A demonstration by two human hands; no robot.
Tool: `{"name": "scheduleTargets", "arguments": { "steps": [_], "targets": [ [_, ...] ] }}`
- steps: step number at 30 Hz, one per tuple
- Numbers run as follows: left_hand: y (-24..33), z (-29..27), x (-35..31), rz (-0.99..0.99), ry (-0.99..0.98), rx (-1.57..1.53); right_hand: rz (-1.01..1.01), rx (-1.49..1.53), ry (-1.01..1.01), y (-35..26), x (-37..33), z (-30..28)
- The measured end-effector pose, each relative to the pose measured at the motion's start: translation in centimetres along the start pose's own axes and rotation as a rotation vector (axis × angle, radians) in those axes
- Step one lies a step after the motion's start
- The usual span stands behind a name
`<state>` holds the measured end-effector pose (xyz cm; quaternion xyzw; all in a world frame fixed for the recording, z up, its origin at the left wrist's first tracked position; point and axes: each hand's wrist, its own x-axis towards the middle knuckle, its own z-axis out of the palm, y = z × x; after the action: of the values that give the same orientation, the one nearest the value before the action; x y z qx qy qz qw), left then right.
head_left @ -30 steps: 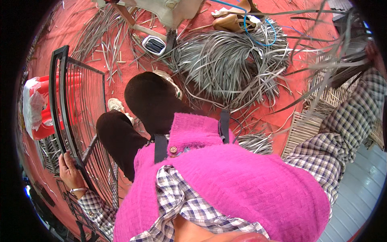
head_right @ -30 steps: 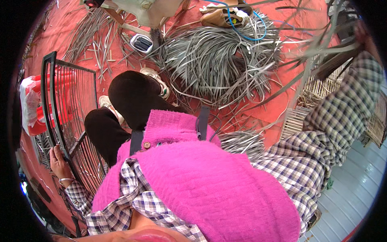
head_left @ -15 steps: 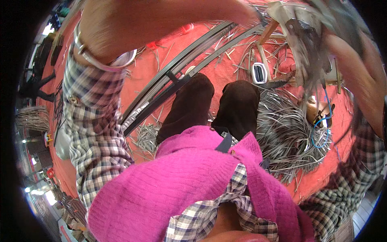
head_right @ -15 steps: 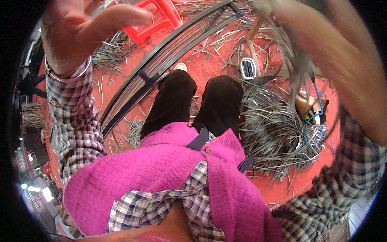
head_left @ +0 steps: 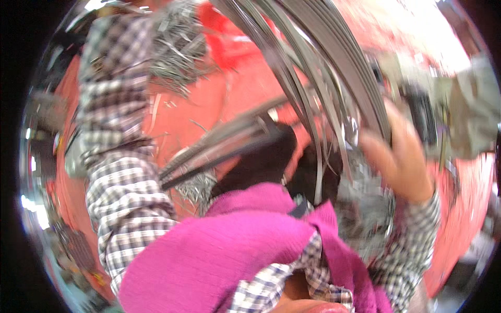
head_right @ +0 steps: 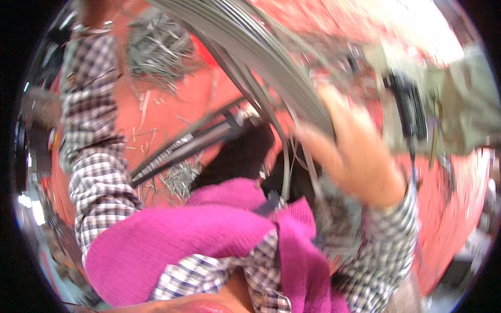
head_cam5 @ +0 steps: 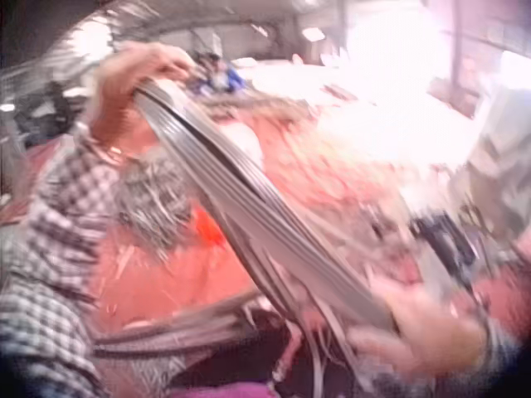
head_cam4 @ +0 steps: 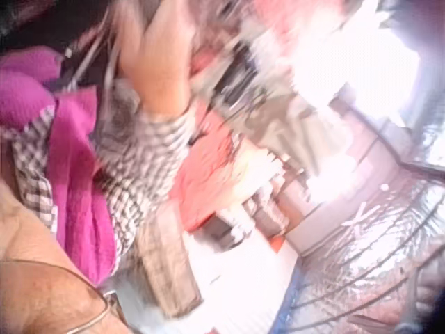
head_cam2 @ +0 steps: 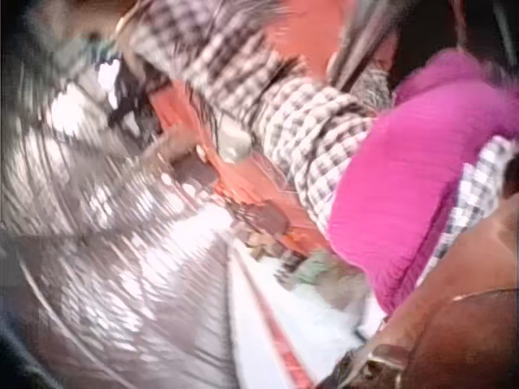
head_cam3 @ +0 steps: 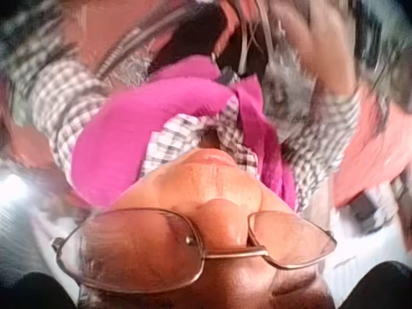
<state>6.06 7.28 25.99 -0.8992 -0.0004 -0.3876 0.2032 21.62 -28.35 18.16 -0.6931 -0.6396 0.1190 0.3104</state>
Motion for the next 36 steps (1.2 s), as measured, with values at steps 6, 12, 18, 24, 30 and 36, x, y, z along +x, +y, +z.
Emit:
{"name": "scheduleTargets", "arguments": {
  "steps": [6,12,18,24,30,36],
  "targets": [
    [-2.2,3.8,-8.5,-0.591,-0.376,0.743,0.285,0.397,-0.006,6.5,-2.7,6.8],
    [12.4,5.0,-17.0,-0.735,-0.511,-0.424,0.525,1.119,0.11,10.8,-2.6,13.6],
    [20.3,-1.3,-18.7,-0.692,-0.922,-0.62,0.387,1.142,0.154,9.2,-0.7,15.4],
    [21.5,-3.1,-18.0,-0.714,-0.975,-0.55,0.412,1.171,0.151,8.6,-0.5,15.3],
    [22.2,-5.1,-18.6,-0.876,-1.046,-0.617,0.42,1.373,0.115,7.6,0.6,16.1],
    [20.4,-5.5,-18.9,-0.929,-1.079,-0.612,0.399,1.494,0.132,6.4,2.5,17.2]
  ]
}}
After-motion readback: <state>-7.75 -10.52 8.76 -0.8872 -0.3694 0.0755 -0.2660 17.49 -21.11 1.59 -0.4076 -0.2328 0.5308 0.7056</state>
